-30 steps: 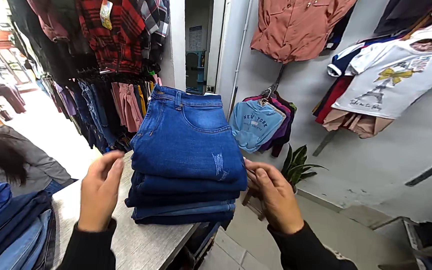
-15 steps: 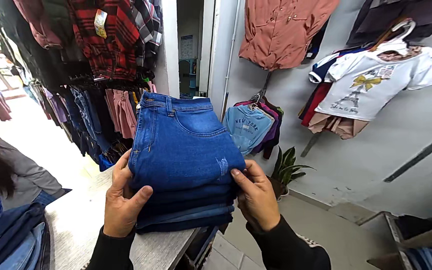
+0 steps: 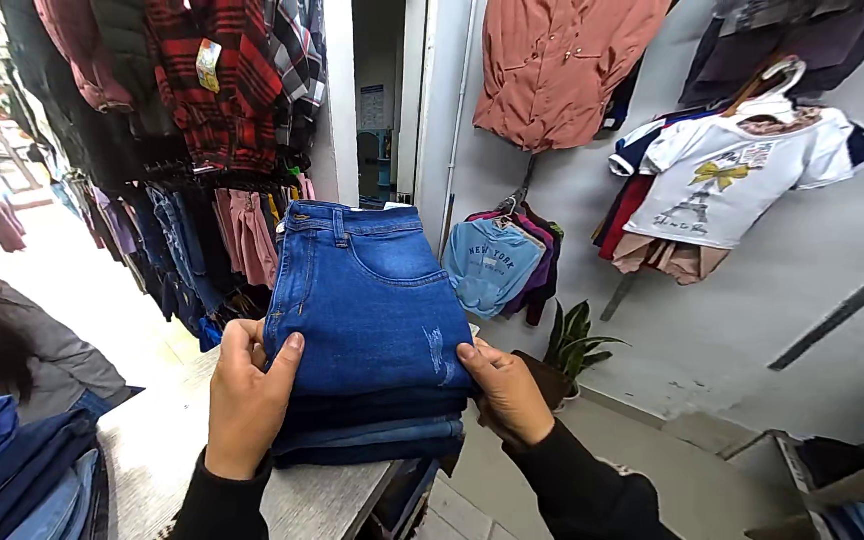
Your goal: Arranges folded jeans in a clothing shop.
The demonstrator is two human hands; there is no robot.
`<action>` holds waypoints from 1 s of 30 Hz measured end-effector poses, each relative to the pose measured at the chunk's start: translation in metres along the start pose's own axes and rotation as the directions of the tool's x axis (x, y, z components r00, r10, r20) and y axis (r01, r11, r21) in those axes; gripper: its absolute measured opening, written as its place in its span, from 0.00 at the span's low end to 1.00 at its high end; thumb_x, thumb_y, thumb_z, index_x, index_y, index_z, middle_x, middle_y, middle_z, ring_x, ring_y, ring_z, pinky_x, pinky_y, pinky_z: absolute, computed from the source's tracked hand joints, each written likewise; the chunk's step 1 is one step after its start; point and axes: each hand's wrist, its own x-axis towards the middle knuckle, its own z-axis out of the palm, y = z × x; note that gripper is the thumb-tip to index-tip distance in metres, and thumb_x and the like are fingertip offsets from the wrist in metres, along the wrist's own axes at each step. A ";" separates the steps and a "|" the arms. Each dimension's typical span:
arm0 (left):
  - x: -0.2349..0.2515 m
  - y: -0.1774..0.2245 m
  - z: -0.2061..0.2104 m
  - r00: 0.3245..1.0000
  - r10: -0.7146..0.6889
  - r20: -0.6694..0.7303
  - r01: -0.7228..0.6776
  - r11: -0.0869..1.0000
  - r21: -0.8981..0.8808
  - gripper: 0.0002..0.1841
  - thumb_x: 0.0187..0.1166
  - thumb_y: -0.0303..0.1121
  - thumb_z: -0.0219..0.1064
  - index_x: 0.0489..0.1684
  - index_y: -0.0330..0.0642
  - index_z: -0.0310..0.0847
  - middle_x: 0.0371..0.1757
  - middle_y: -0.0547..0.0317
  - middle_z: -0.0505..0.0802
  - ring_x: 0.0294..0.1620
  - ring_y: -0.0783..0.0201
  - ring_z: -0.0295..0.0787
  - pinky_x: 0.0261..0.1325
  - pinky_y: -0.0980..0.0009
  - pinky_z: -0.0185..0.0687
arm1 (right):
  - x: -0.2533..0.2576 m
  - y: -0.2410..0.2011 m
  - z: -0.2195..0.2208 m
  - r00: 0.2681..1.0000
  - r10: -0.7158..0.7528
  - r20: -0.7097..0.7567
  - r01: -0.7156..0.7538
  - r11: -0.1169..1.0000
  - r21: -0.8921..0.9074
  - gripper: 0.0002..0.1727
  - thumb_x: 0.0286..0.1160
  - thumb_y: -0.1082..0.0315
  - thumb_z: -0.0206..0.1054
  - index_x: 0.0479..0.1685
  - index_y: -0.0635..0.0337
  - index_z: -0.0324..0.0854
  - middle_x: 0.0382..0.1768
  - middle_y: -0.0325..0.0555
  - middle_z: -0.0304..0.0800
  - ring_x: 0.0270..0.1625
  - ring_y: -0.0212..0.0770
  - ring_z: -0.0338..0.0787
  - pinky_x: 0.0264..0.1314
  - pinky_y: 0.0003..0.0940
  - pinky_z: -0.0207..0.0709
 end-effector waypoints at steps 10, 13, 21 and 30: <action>0.074 0.142 0.038 0.771 0.517 0.371 -0.629 0.531 0.567 0.29 0.87 0.38 0.50 0.89 0.39 0.62 0.95 0.43 0.54 0.95 0.38 0.44 0.78 0.18 0.42 | 0.074 -0.209 0.070 0.828 -0.403 0.390 0.528 0.325 -0.785 0.32 0.89 0.56 0.47 0.88 0.65 0.62 0.90 0.61 0.57 0.93 0.60 0.55 0.86 0.71 0.51; 0.127 0.117 0.080 0.777 0.251 0.577 -0.616 0.494 0.614 0.27 0.90 0.38 0.51 0.89 0.45 0.64 0.96 0.48 0.55 0.96 0.40 0.41 0.80 0.17 0.29 | 0.116 -0.183 0.107 0.880 -0.113 0.462 0.475 0.245 -0.845 0.31 0.92 0.54 0.46 0.91 0.55 0.61 0.94 0.48 0.53 0.96 0.55 0.45 0.86 0.80 0.34; 0.173 0.004 0.096 0.751 -0.292 0.592 -0.308 0.637 0.706 0.29 0.95 0.49 0.41 0.96 0.60 0.49 0.97 0.56 0.53 0.97 0.43 0.37 0.80 0.20 0.38 | 0.157 -0.132 0.134 0.831 0.420 0.365 0.279 0.254 -0.926 0.35 0.95 0.47 0.38 0.97 0.46 0.41 0.97 0.45 0.37 0.97 0.58 0.34 0.82 0.84 0.33; 0.180 -0.021 0.092 0.781 -0.176 0.599 -0.301 0.735 0.608 0.30 0.93 0.50 0.44 0.95 0.59 0.53 0.95 0.52 0.59 0.96 0.41 0.43 0.78 0.22 0.49 | 0.163 -0.126 0.136 0.842 0.391 0.372 0.299 0.236 -0.925 0.35 0.94 0.45 0.37 0.98 0.43 0.42 0.97 0.43 0.38 0.97 0.57 0.35 0.81 0.83 0.39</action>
